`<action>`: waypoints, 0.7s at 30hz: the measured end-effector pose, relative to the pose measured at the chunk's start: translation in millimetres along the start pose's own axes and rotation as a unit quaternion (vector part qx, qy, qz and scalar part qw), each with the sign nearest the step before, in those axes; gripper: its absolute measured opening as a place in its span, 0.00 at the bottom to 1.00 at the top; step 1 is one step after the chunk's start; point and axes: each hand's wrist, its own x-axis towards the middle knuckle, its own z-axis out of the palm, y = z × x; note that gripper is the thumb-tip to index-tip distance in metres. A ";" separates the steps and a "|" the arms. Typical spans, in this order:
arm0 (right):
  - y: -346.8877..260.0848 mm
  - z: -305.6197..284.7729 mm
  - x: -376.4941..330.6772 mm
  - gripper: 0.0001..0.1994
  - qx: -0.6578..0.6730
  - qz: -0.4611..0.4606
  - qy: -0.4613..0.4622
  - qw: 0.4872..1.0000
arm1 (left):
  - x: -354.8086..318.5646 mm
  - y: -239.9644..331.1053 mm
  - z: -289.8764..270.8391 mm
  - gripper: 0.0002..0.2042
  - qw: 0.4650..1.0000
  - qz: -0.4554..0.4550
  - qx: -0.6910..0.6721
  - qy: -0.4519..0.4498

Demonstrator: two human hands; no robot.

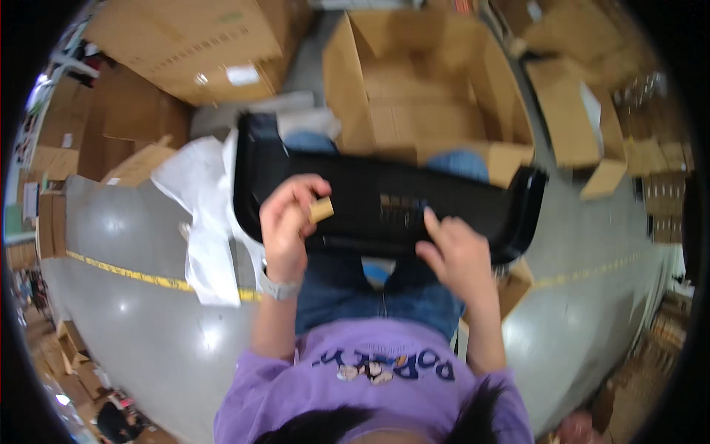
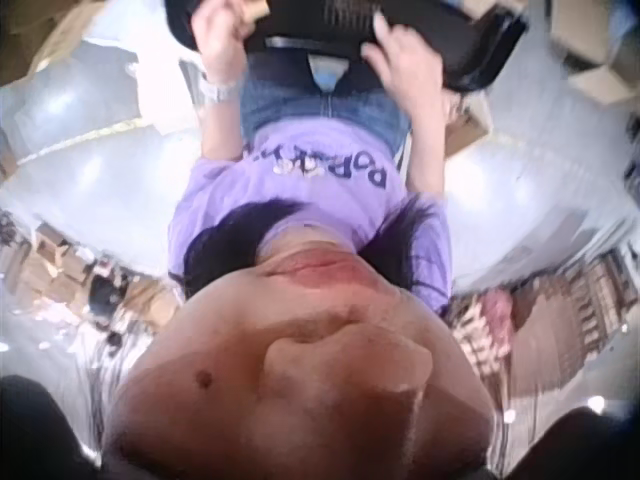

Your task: The person peels the backing from adhesive pads, sticks them onto plastic components by hand, and stacks the completed components.

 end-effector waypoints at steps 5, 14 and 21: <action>6.7 -4.3 -36.0 0.20 0.036 -0.048 -0.095 0.994 | -18.2 -11.8 -4.9 0.02 0.983 -0.036 -0.178 -0.012; 10.5 9.5 -69.7 0.09 -0.014 -0.064 0.103 0.993 | -43.9 14.4 -7.7 0.12 0.938 -0.033 -0.302 -0.169; 18.8 -25.4 -78.6 0.10 0.027 -0.042 0.140 0.989 | -89.2 32.4 -0.4 0.20 0.943 -0.025 -0.169 -0.285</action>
